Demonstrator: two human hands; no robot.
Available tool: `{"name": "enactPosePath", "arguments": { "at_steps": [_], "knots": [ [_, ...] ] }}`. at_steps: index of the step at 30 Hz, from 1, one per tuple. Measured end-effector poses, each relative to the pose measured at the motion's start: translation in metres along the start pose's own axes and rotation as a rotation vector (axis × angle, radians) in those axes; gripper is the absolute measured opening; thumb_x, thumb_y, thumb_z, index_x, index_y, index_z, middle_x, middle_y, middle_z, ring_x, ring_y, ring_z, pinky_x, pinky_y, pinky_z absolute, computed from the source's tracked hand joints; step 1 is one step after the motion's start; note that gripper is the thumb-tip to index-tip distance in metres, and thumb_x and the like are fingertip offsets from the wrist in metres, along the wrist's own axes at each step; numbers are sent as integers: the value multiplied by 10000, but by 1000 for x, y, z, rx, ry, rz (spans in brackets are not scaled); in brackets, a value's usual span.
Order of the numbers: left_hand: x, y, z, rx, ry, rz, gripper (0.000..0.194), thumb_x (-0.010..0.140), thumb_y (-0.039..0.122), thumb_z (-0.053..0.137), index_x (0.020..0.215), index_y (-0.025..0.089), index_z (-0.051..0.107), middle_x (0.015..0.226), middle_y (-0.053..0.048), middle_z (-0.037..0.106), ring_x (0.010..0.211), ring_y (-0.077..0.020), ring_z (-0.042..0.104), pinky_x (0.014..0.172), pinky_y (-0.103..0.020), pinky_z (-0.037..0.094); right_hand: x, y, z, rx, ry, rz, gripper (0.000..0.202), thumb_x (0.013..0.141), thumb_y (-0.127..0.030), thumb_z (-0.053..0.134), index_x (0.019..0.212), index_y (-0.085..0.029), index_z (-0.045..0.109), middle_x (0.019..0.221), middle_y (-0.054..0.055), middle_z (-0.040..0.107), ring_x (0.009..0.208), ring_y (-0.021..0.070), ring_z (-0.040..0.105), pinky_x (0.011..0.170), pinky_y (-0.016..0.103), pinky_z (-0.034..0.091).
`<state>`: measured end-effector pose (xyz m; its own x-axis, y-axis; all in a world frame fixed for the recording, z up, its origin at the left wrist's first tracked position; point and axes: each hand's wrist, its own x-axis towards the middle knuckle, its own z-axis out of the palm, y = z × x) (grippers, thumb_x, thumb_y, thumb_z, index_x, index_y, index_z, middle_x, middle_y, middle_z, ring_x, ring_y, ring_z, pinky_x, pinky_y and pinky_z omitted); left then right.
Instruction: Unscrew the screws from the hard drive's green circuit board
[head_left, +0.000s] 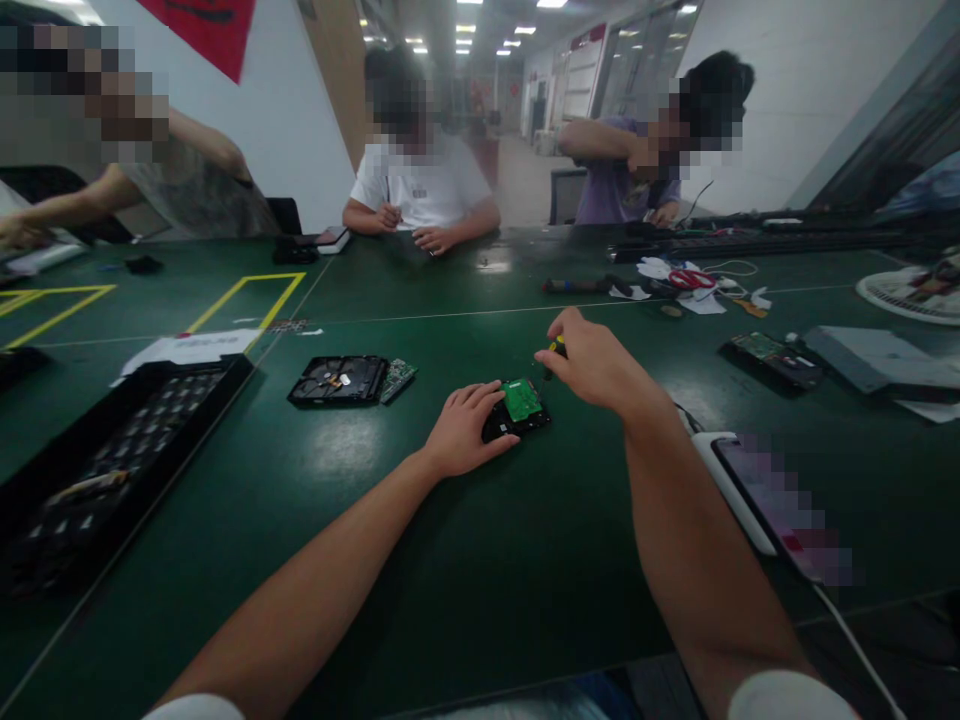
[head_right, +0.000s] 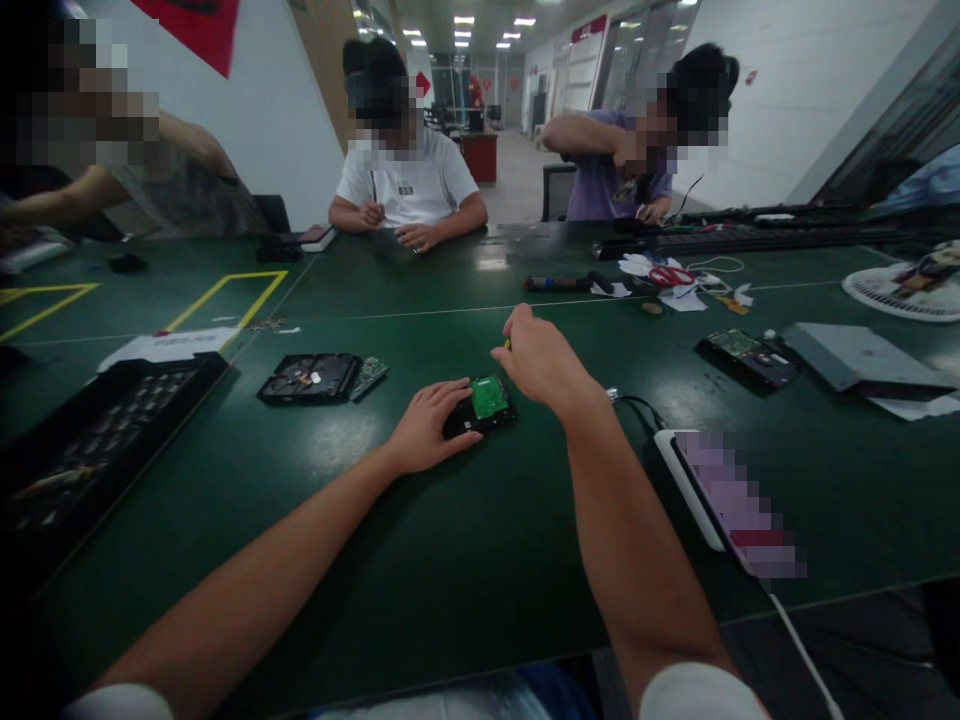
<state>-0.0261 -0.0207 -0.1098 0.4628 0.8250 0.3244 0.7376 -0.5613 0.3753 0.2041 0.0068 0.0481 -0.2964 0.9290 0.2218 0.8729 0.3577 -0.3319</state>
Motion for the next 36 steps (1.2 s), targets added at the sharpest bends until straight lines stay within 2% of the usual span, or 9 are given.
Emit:
{"name": "enactPosePath", "arguments": {
  "at_steps": [3,5,8,11,15,20,25,31,36],
  "knots": [
    [0,0,-1,-2,1,-2,772,915,695,660,1517,234,514,1632,-106,483,1480,-367,446,1224,-585,352,2,4,2,9,53,-12,284,895,-299,774,1088,-177,605,1079,144,720,1003,295,665,886,407,499],
    [0,0,-1,-2,5,-2,766,915,693,661,1516,241,514,1629,-104,486,1480,-367,447,1226,-586,350,3,6,3,11,80,-36,261,903,-342,766,1054,-187,620,1065,138,713,1012,294,650,899,410,494],
    [0,-1,0,0,7,2,765,911,691,665,1514,244,516,1626,-105,490,1475,-368,452,1226,-589,347,4,5,1,39,84,-51,181,995,-370,635,1015,-191,641,983,124,721,982,280,649,890,396,481],
    [0,-1,1,1,6,5,768,910,688,669,1517,243,514,1629,-111,484,1474,-370,451,1224,-592,348,3,1,-3,51,37,-49,203,1047,-340,532,983,-195,658,914,98,732,901,246,666,856,367,468],
    [0,-1,0,-8,-2,-1,780,906,680,679,1532,251,500,1629,-113,483,1478,-372,446,1221,-596,346,1,0,-9,37,33,-48,163,1011,-325,598,962,-196,683,944,90,765,875,234,694,824,351,476],
    [-1,2,-3,-13,-4,-1,763,914,681,671,1522,248,515,1629,-114,483,1475,-372,450,1225,-599,342,-2,5,-14,167,88,-19,145,917,-280,720,1021,-182,692,1021,96,793,865,227,732,794,343,528],
    [0,3,-5,-16,-6,-3,761,915,683,667,1522,249,518,1627,-111,484,1480,-373,446,1226,-593,348,-1,6,-14,202,50,-23,79,934,-261,672,961,-192,702,937,82,789,811,215,733,772,340,547],
    [0,2,-3,-17,-5,0,761,913,680,673,1518,246,517,1628,-111,483,1484,-365,443,1234,-584,337,-1,5,-13,229,48,-59,183,1005,-326,587,939,-204,708,877,55,777,741,185,715,750,318,522],
    [0,2,-2,-9,-4,-2,755,921,682,660,1515,239,519,1629,-114,481,1487,-367,439,1232,-585,337,-2,6,-14,258,47,-92,144,975,-281,608,997,-196,723,952,47,789,648,147,690,709,297,511]
  ]
}}
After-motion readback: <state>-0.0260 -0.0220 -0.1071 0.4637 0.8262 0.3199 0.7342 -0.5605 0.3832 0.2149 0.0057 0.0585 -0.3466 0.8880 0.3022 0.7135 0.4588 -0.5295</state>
